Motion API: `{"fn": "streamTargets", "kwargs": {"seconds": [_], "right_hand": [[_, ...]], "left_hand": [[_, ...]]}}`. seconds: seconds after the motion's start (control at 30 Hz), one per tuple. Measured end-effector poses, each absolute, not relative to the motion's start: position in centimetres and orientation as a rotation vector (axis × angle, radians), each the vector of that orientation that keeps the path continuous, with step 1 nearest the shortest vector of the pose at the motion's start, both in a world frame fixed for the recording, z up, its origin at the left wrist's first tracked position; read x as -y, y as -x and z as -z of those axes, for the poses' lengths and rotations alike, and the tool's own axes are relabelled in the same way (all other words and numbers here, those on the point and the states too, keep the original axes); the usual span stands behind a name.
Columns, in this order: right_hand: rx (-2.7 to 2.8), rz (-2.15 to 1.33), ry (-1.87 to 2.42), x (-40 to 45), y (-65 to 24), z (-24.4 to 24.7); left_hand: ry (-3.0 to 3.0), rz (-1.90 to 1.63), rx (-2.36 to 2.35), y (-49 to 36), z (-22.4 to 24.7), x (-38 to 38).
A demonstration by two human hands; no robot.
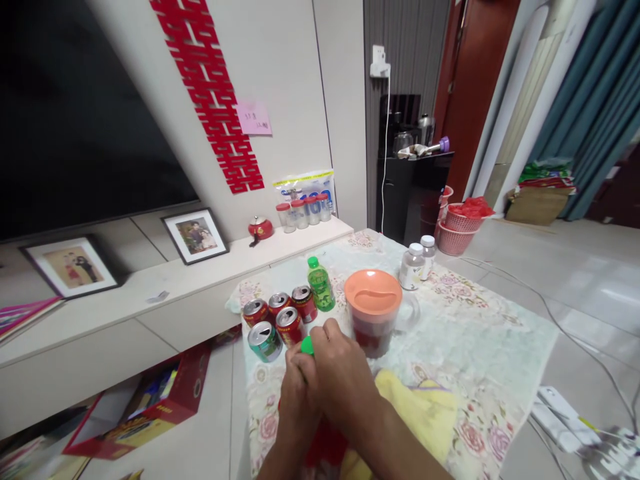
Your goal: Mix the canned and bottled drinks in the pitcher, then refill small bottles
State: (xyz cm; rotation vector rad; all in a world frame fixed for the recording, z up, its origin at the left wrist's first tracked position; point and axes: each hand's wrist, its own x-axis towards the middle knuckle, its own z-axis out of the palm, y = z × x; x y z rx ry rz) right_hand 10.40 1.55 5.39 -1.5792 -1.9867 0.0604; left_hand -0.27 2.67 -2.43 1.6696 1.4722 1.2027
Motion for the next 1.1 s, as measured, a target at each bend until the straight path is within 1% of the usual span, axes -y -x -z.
{"fn": "streamTargets", "kwargs": {"seconds": [0.17, 0.3, 0.43, 0.63, 0.73, 0.8, 0.87, 0.93, 1.0, 1.1], "right_hand": [[2.036, -0.095, 1.653, -1.7, -10.2, -5.6], [2.141, -0.142, 1.517, -1.7, -10.5, -6.4], [2.252, -0.212, 1.43, -1.6, -10.9, -7.2], [2.203, -0.129, 1.707, -1.7, -10.1, -7.4], [2.231, -0.086, 1.617, -1.5, -9.6, -8.3], [2.145, -0.111, 1.462, -1.0, -9.9, -9.5], [1.979, -0.224, 1.271, 0.0, -11.1, -10.4], [1.794, -0.398, 1.161, 1.2, -13.1, -10.2], [1.603, -0.584, 1.237, 2.4, -15.7, -8.5], [1.273, -0.814, 1.513, 3.4, -19.9, -3.5]], "left_hand": [[-1.64, -1.237, -1.504, -0.2, 2.8, -2.9], [-1.6, -1.182, -1.564, -0.2, 2.8, -2.7], [-1.603, -1.159, -1.479, 0.0, 3.1, -2.7], [-1.497, -1.207, -1.476, -0.1, 3.2, -3.1], [-1.5, -1.243, -1.464, 0.0, 3.6, -3.3], [-1.525, -1.25, -1.452, 0.1, 3.7, -3.3], [-1.543, -1.24, -1.421, 0.3, 3.5, -3.2], [-1.555, -1.225, -1.413, 0.4, 3.2, -3.0], [-1.564, -1.219, -1.432, 0.5, 2.9, -2.9], [-1.568, -1.196, -1.451, 0.4, 2.8, -2.8]]}}
